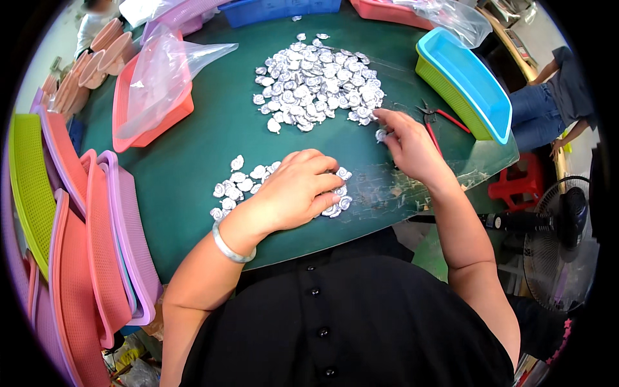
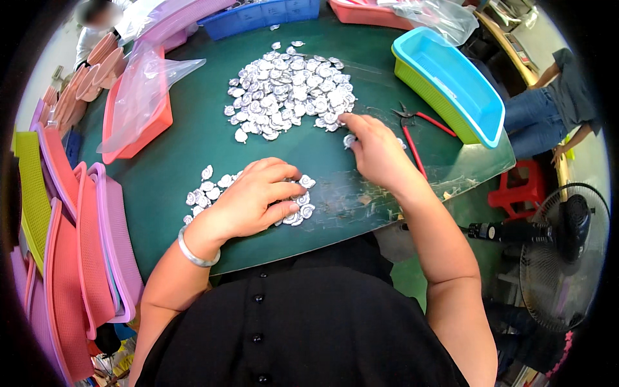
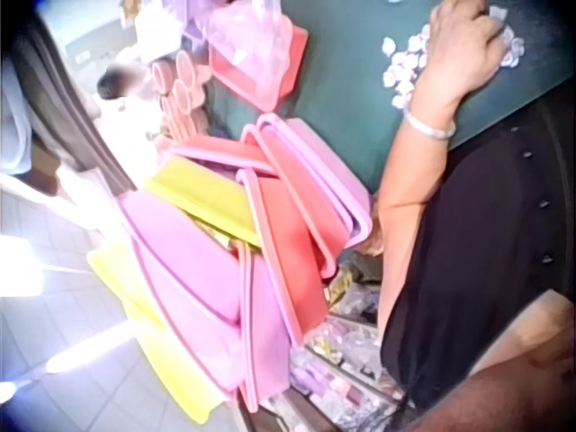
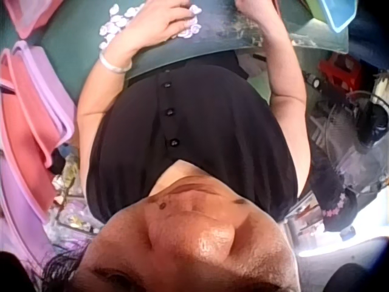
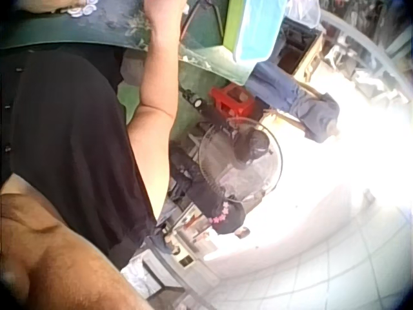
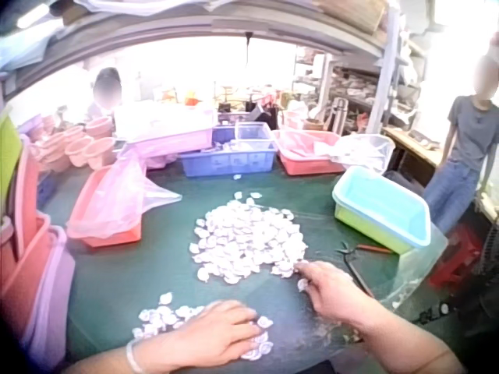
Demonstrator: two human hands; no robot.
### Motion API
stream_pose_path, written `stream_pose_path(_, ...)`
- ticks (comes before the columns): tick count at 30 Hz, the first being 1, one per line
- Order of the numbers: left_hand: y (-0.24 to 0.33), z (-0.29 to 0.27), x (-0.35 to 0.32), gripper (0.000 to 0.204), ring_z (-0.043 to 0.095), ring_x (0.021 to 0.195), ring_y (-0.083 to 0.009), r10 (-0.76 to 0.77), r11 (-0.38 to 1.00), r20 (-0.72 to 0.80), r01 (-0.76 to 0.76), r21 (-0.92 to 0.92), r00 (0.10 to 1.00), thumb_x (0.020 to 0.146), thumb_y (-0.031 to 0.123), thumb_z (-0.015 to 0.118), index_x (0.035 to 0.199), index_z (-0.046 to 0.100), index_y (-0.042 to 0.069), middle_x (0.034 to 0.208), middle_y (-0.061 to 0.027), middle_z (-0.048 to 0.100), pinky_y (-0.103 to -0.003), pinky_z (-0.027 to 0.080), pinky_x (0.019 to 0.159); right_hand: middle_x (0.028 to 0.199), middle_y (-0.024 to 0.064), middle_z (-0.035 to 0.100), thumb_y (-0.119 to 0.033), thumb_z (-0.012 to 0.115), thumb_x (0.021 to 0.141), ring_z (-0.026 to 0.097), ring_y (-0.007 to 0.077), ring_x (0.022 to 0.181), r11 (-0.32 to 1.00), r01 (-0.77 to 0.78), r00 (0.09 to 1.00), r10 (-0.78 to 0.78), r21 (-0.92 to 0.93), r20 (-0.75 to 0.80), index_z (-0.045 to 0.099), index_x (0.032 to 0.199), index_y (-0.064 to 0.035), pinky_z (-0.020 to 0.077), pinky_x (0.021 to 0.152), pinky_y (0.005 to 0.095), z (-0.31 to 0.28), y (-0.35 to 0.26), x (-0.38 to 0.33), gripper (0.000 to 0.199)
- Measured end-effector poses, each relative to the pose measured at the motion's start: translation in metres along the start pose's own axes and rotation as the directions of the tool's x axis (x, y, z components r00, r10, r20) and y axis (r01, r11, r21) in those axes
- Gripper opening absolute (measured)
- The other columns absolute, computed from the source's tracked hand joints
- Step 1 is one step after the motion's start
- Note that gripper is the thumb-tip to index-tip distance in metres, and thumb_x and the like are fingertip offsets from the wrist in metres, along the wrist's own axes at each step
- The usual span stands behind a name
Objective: The person sorts small, silver-colored metal pieces on a green table. They pick up individual pieces, inspect them, and place them into a pink plastic basket. The person occasionally gathers pieces from the table into a pile before continuing the sorting process.
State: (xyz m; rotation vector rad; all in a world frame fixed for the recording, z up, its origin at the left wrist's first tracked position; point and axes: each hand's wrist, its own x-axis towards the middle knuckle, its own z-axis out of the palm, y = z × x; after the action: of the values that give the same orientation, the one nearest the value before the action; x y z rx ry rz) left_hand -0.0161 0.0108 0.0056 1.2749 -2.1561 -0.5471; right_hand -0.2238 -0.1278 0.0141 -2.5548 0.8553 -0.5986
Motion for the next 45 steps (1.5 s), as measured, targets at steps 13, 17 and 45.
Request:
stream_pose_path(13,-0.003,0.001,-0.001,0.012,0.054,0.089,-0.0242,-0.023,0.999,-0.123,0.020,-0.026,0.992,0.073,0.011,0.066,0.083,0.062,0.005,0.087,-0.0050,0.059,-0.037,0.039,0.084,0.081,0.0111,0.059,0.001,0.062,0.074,0.057,0.0279,0.079,0.977,0.135,0.976,-0.160,0.168,0.146,0.055,0.113,-0.0037,0.0467,0.071,0.0378,0.006,-0.013,0.000,0.040)
stream_pose_path(17,-0.004,0.000,0.000,0.012,0.056,0.086,-0.0250,-0.045,0.999,-0.195,0.048,0.011,0.980,0.073,0.009,0.066,0.083,0.062,0.004,0.086,-0.0062,0.059,-0.037,0.041,0.082,0.077,0.0116,0.057,-0.002,0.062,0.076,0.057,0.0279,0.075,0.960,0.253,0.962,-0.263,0.118,0.072,0.053,0.114,-0.0045,0.0466,0.069,0.0379,0.017,-0.013,0.000,0.039)
stream_pose_path(45,0.003,-0.007,0.000,0.031,0.044,0.116,-0.0318,-0.081,0.982,0.012,0.078,0.174,0.997,0.080,0.023,0.061,0.105,0.061,0.005,0.115,-0.0096,0.056,-0.042,0.031,0.096,0.091,0.0133,0.061,0.006,0.055,0.073,0.053,0.0310,0.092,0.983,0.178,0.983,-0.180,-0.043,-0.029,0.052,0.115,-0.0025,0.0437,0.081,0.0387,0.011,-0.014,0.015,0.043)
